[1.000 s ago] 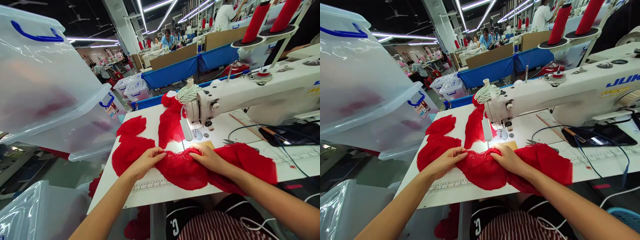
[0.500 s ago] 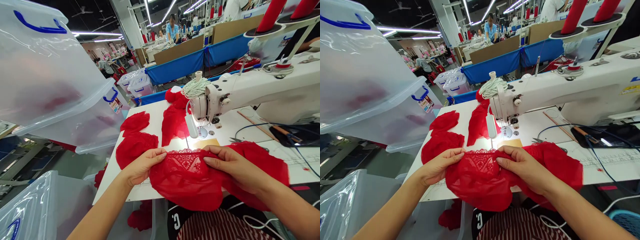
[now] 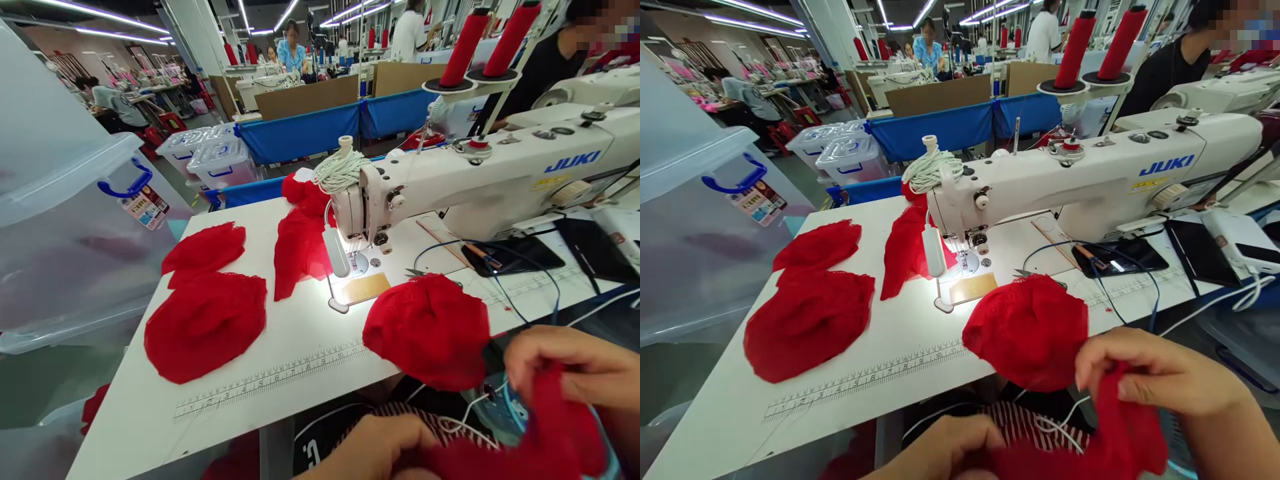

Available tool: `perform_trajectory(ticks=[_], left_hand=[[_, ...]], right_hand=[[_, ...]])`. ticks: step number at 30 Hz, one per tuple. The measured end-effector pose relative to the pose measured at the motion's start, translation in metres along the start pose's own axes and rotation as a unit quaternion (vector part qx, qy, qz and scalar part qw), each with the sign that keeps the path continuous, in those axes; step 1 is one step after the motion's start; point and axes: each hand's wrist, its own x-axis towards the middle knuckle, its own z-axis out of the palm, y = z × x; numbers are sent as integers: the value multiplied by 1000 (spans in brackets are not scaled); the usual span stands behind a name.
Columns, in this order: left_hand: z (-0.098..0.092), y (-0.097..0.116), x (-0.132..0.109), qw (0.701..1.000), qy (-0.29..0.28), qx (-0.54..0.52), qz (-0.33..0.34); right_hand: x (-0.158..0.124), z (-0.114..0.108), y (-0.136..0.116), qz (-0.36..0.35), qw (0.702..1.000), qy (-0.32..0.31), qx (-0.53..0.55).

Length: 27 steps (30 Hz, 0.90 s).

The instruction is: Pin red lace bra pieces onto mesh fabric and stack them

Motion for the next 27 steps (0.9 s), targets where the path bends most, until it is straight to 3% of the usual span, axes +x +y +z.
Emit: perform_trajectory(ticks=[1, 3, 8, 12, 14, 18, 20, 23, 25, 27], left_hand=[[-3, 6, 2, 999, 22, 22, 13], [-14, 18, 6, 994, 66, 72, 41], [-59, 23, 18, 977, 201, 63, 37], [-90, 21, 12, 944, 321, 43, 60], [-91, 25, -2, 951, 304, 27, 57], [-63, 38, -31, 987, 135, 86, -21], [-47, 45, -37, 987, 96, 125, -30], [-33, 50, -37, 981, 117, 152, 17], [-34, 49, -35, 976, 160, 142, 33], [-47, 45, -37, 964, 213, 158, 26]], right_hand=[[10, -2, 5, 14, 997, -77, 11], [32, -2, 15, 31, 992, -123, -1], [73, 33, 28, 32, 999, -20, 6], [82, 59, 23, 25, 997, 46, 49], [80, 59, 17, 10, 999, 21, 36], [65, 52, -3, -65, 987, -115, -94], [58, 57, -17, -96, 973, -179, -110], [55, 74, -34, -64, 959, -268, -64], [57, 83, -38, -43, 963, -262, -52], [62, 87, -34, -64, 970, -230, -52]])
